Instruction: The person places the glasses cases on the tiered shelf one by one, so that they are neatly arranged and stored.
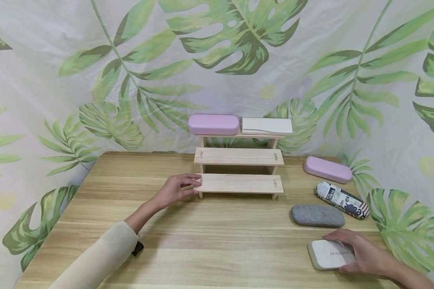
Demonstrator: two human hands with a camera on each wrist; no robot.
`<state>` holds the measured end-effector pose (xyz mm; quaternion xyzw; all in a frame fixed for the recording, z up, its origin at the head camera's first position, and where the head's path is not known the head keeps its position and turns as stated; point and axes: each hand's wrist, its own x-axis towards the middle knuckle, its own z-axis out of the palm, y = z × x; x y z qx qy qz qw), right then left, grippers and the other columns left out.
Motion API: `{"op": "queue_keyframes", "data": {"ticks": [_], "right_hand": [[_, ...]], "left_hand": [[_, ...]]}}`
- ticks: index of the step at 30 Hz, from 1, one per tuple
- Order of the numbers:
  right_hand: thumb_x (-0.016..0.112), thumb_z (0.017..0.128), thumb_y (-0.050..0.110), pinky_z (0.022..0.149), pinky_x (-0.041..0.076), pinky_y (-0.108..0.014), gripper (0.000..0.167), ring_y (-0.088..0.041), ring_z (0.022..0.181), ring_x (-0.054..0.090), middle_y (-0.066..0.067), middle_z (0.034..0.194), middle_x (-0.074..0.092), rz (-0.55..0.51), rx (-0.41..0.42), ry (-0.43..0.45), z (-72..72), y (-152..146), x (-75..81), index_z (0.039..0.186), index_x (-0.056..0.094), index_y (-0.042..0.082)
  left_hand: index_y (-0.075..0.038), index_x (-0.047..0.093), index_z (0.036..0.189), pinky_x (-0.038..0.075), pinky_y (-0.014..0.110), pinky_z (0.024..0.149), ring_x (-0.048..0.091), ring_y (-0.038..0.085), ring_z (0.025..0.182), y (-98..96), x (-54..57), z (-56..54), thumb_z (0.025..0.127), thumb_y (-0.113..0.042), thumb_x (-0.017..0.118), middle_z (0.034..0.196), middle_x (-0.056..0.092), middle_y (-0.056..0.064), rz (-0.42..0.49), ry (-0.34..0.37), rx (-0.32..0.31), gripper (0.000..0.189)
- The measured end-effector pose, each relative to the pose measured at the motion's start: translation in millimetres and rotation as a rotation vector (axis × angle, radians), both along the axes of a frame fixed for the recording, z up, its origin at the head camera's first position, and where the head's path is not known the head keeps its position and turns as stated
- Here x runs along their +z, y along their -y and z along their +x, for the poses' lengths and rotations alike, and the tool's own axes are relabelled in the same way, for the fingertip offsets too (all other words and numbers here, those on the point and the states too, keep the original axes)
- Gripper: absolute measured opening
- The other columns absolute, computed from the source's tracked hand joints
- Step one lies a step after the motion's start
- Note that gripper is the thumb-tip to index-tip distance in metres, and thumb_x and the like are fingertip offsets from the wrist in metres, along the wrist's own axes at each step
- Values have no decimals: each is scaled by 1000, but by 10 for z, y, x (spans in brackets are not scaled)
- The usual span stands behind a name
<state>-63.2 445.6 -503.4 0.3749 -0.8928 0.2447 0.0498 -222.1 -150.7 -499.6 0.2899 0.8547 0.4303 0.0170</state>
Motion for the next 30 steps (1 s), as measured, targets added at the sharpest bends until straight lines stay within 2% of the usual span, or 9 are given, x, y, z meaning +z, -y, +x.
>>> {"op": "queue_keyframes", "data": {"ticks": [10, 21, 30], "right_hand": [[106, 45, 24, 98, 28, 2, 89, 5, 114, 59, 15, 122, 71, 16, -57, -8, 12, 55, 40, 127, 72, 20], [106, 41, 27, 94, 36, 0, 90, 0, 106, 65, 11, 118, 75, 28, -107, -84, -25, 122, 116, 126, 73, 20], [105, 43, 29, 92, 39, -2, 88, 0, 104, 65, 9, 117, 75, 29, -80, -133, -131, 196, 216, 125, 74, 21]], "left_hand": [[-1, 80, 116, 56, 39, 106, 66, 32, 130, 0, 19, 14, 92, -2, 81, 140, 69, 13, 2, -1, 0, 24], [-2, 80, 117, 58, 40, 104, 68, 32, 126, 3, 17, 21, 92, -2, 81, 140, 69, 14, 5, 4, 3, 24], [-3, 80, 117, 59, 42, 101, 71, 30, 122, 0, 29, 29, 93, -4, 82, 140, 69, 12, -2, -4, 4, 25]]}}
